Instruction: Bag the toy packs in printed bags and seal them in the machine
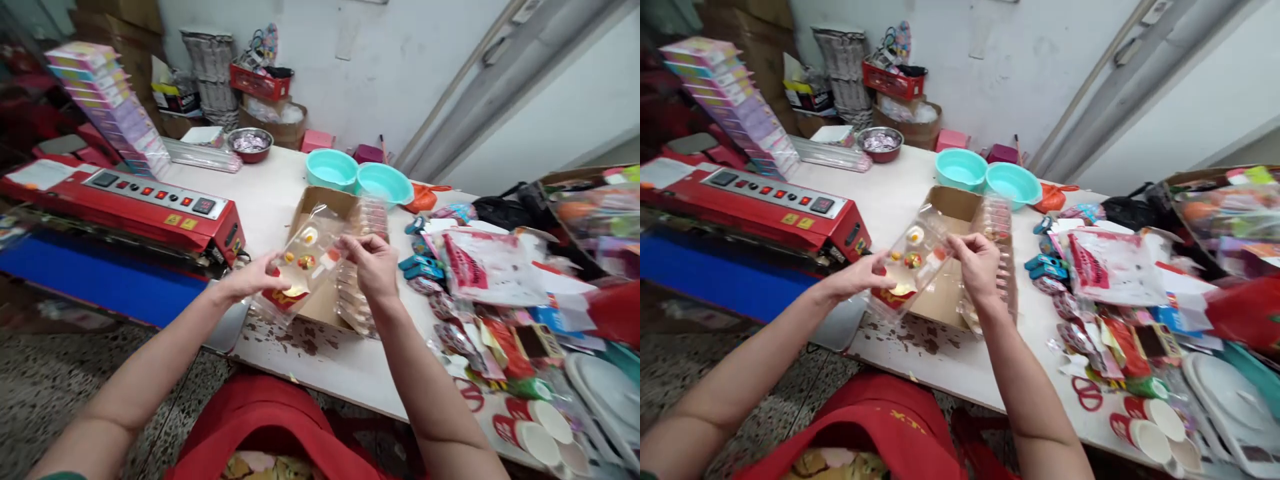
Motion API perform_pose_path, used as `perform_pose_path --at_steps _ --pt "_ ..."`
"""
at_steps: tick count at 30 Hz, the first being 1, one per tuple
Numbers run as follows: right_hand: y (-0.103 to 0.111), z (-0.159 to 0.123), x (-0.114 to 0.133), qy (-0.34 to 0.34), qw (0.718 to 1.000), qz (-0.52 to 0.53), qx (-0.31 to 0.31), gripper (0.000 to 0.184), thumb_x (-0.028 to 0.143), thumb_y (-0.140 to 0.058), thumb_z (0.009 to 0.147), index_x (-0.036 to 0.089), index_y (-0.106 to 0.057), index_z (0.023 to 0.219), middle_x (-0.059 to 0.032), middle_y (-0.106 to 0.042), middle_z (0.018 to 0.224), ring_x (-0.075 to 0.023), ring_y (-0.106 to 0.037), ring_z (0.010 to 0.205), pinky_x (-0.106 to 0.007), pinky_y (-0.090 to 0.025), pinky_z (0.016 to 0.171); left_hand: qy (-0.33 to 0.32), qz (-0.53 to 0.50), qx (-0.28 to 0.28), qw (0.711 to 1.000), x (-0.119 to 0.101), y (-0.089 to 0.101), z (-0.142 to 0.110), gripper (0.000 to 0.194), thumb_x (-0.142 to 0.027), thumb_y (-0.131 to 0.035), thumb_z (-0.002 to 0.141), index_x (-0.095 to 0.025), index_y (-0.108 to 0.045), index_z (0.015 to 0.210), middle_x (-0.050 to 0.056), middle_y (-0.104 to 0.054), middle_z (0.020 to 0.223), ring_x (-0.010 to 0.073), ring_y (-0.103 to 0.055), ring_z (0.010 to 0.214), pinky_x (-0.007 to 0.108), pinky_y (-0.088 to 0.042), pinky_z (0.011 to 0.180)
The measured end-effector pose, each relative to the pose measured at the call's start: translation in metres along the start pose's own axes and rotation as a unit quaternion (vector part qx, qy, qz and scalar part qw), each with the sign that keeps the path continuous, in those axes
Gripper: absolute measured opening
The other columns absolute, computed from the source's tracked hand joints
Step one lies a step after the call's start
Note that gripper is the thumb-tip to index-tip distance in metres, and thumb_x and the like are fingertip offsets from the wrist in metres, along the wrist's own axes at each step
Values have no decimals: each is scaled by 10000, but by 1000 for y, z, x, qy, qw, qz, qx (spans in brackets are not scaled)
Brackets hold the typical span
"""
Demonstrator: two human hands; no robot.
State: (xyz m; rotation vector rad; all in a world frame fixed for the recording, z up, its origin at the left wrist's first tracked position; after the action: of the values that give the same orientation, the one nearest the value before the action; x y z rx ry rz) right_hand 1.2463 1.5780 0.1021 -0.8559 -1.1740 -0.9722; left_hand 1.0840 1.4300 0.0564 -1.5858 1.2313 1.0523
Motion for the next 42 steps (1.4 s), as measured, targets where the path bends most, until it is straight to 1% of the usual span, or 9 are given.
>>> perform_pose_path --at_steps 4,7,11,19,27,34,37,39,42 --pt "-81 -43 -86 -212 964 96 128 473 630 -756 642 170 -652 683 -92 -732 817 -216 -697 730 -345 -606 637 83 12 -61 995 68 64 -61 485 -230 -795 600 -167 -668 1064 66 -708 934 202 -661 854 269 -510 737" --pt "-138 -84 -121 -349 883 126 287 485 597 -784 630 146 -708 794 -99 -731 817 -195 -686 681 -332 -603 612 136 7 -39 990 93 94 -97 476 -216 -786 598 -178 -673 1059 48 -709 935 193 -659 834 257 -504 726" --pt "-189 -130 -139 -408 780 77 468 443 391 -885 538 159 -708 871 -37 -724 792 -139 -658 637 -246 -555 581 192 16 -7 981 115 124 -125 485 -216 -785 594 -187 -668 1065 43 -711 920 190 -658 784 239 -494 656" --pt "-210 -130 -179 -374 846 -3 380 412 429 -864 510 159 -570 607 29 -598 549 -92 -525 462 -198 -408 435 220 18 -43 974 146 186 -155 385 -240 -807 587 -184 -651 935 14 -696 718 146 -635 609 197 -448 541" --pt "-216 -116 -175 -372 862 -55 339 463 489 -851 517 159 -538 605 22 -580 597 -92 -542 545 -210 -455 510 131 -142 -356 914 175 259 -207 503 -316 -872 530 -131 -638 936 73 -727 779 146 -651 629 264 -524 649" --pt "-215 -104 -197 -320 850 -214 359 449 493 -807 598 178 -488 592 30 -508 548 -105 -494 525 -241 -452 511 163 16 -492 855 194 305 -276 527 -435 -814 528 -146 -612 919 61 -688 730 208 -640 643 348 -518 662" --pt "-211 -97 -189 -248 867 -271 338 374 474 -777 662 164 -580 732 -28 -582 729 -152 -545 611 -310 -505 586 143 278 -553 772 148 305 -286 507 -487 -699 674 -152 -609 1043 139 -685 979 312 -639 932 479 -479 867" --pt "-213 -89 -164 -122 899 -299 296 381 448 -762 701 173 -640 935 -85 -585 958 -210 -583 774 -380 -533 695 86 439 -525 724 110 276 -261 549 -502 -638 756 -177 -566 1193 161 -601 1245 341 -524 1187 524 -378 1015" --pt "-238 -100 -122 81 892 -319 311 295 351 -714 791 248 -672 1064 -110 -514 1144 -278 -528 1034 -453 -496 871 16 550 -360 754 95 209 -191 680 -572 -647 747 -237 -488 1317 122 -425 1471 340 -325 1377 567 -226 1121"
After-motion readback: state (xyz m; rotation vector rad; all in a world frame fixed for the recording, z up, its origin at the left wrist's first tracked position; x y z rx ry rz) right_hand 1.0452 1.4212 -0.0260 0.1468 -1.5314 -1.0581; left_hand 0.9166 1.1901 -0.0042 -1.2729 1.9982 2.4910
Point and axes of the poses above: each hand's wrist, its own z-axis towards the middle knuckle, its own y-axis out of the back of the hand, x = y × z, the point moved 10 cm from there along z, towards the middle knuckle
